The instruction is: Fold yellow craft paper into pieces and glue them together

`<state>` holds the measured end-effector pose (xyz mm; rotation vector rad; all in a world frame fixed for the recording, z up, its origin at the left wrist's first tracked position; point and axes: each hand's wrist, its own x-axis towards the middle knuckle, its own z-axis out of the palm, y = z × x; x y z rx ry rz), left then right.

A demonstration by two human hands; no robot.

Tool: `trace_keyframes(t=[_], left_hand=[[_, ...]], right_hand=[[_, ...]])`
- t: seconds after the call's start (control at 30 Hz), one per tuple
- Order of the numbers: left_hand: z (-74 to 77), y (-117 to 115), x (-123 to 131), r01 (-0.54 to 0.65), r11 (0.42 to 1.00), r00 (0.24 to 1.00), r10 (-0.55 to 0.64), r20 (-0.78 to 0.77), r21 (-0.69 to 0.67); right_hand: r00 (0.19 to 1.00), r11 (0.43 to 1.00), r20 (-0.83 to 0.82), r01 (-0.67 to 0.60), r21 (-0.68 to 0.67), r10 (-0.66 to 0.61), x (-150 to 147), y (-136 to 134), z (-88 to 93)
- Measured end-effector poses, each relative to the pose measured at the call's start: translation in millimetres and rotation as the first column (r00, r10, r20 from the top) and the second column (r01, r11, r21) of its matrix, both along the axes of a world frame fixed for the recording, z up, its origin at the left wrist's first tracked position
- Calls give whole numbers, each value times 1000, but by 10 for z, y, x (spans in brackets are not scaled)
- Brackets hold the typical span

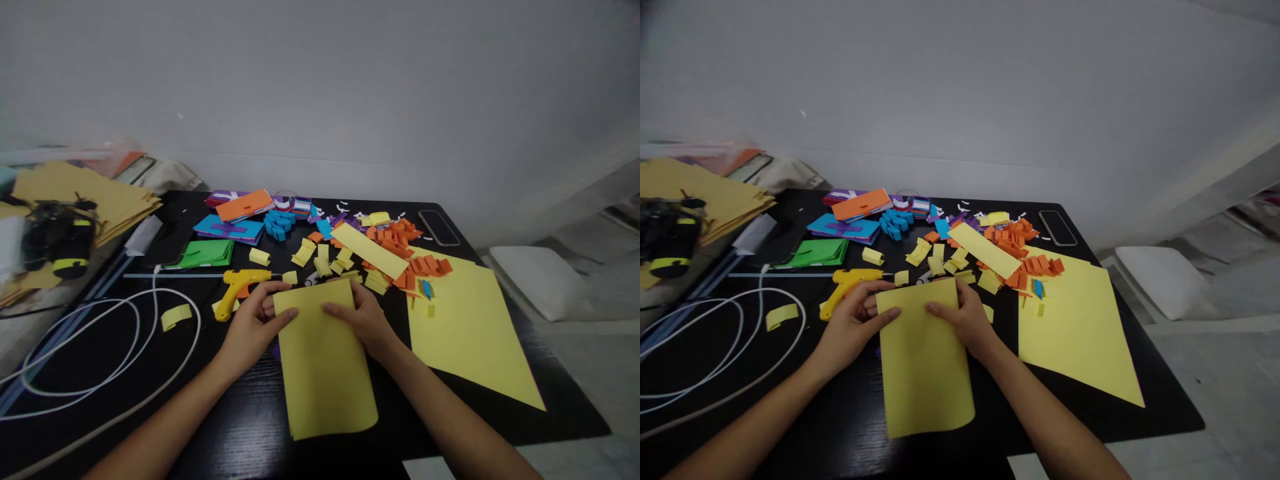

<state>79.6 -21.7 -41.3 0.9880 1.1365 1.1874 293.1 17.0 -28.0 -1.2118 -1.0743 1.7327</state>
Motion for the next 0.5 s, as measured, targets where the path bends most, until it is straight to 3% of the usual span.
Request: trace_keyframes(t=[0.27, 0.5], left_hand=[[-36, 19, -7, -122, 980, 969, 153, -195, 159], [2, 24, -14, -162, 972, 964, 192, -184, 168]], right_hand=[[999, 999, 18, 36, 12, -36, -3, -2, 6], [999, 999, 12, 46, 23, -46, 7, 7, -10]])
